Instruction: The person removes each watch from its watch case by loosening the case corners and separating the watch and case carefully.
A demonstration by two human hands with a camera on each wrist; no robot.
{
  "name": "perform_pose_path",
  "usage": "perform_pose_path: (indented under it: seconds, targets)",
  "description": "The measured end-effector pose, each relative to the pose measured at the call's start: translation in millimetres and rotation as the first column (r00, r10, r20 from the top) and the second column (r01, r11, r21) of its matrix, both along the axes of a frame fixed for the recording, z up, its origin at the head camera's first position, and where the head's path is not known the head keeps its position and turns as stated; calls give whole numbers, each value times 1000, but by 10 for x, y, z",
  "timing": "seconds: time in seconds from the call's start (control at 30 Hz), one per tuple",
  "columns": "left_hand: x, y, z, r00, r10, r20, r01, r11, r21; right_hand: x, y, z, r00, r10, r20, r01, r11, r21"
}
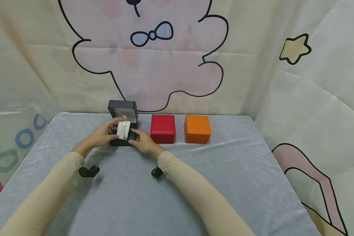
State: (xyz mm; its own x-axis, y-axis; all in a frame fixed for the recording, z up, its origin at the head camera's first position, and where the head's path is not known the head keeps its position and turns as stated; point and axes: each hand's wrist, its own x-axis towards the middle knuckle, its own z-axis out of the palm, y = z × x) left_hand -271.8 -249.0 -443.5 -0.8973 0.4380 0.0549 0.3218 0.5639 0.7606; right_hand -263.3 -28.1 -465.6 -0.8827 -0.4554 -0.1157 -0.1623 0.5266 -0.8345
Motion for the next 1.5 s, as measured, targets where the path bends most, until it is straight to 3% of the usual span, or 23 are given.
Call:
perform_pose_path:
  seconds: [0.17, 0.33, 0.47, 0.9, 1.33, 1.5]
  targets:
    - [-12, -29, 24, 999, -41, 22, 39, 997, 70, -7, -4, -4, 1000, 15, -16, -15, 1000, 5]
    - [-29, -48, 53, 993, -61, 98, 46, 988, 149, -16, -8, -7, 1000, 17, -20, -16, 1000, 15]
    - [-37, -65, 64, 989, -58, 136, 37, 988, 150, -23, -3, -9, 1000, 9, -18, -8, 1000, 11]
    - [73, -63, 128, 970, 42, 239, -85, 982, 169, -36, 26, -46, 1000, 6, 2, -6, 1000, -20]
    - [204, -74, 35, 975, 42, 217, -88, 974, 211, -9, -7, -105, 1000, -6, -13, 6, 1000, -7]
    - [270, -112, 60, 976, 63, 210, -110, 969, 219, 57, 0, -78, 997, -60, 41, 62, 996, -62]
